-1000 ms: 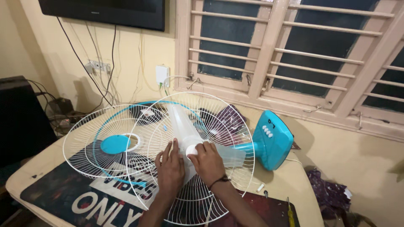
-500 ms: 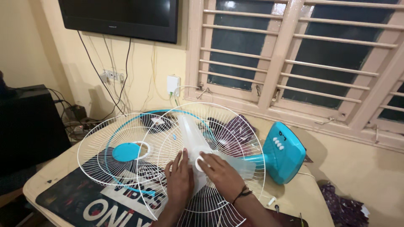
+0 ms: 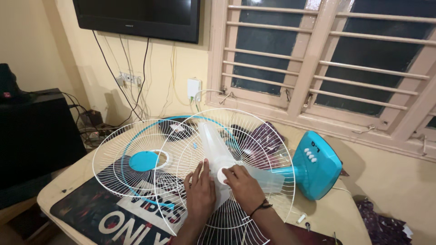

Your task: The person disassembles a table fan by first unscrewing the front grill cap, then removing the front grill, and finally detaching the fan blades from the motor hub. The components are placed on the table.

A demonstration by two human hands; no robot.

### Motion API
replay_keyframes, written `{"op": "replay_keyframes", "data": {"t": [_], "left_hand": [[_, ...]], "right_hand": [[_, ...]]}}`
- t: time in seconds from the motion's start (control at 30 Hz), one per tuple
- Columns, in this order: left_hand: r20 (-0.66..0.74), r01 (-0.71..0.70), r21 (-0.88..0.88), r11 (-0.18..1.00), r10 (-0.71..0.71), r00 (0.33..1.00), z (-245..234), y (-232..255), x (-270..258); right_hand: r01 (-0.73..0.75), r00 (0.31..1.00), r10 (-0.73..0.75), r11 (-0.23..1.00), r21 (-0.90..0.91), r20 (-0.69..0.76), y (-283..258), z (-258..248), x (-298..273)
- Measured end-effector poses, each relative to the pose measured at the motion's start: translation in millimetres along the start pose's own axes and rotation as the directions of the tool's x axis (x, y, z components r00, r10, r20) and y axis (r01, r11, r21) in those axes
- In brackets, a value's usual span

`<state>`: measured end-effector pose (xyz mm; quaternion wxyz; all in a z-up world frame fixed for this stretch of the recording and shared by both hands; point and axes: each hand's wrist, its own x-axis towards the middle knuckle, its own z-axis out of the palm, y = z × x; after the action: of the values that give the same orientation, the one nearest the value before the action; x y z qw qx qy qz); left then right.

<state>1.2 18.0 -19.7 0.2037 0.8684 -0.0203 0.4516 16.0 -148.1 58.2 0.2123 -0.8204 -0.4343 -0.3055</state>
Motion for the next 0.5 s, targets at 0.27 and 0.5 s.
{"op": "replay_keyframes", "data": {"t": [0.27, 0.5], "left_hand": [[-0.017, -0.027, 0.001, 1.000, 0.028, 0.999, -2.6, 1.8, -0.6], [0.003, -0.004, -0.001, 1.000, 0.004, 1.000, -2.4, 2.4, -0.8]], "right_hand": [[-0.162, 0.982, 0.167, 0.985, 0.050, -0.093, -6.5, 11.7, -2.1], [-0.392, 0.914, 0.373, 0.914, 0.104, 0.161, -11.9, -18.4, -0.6]]}}
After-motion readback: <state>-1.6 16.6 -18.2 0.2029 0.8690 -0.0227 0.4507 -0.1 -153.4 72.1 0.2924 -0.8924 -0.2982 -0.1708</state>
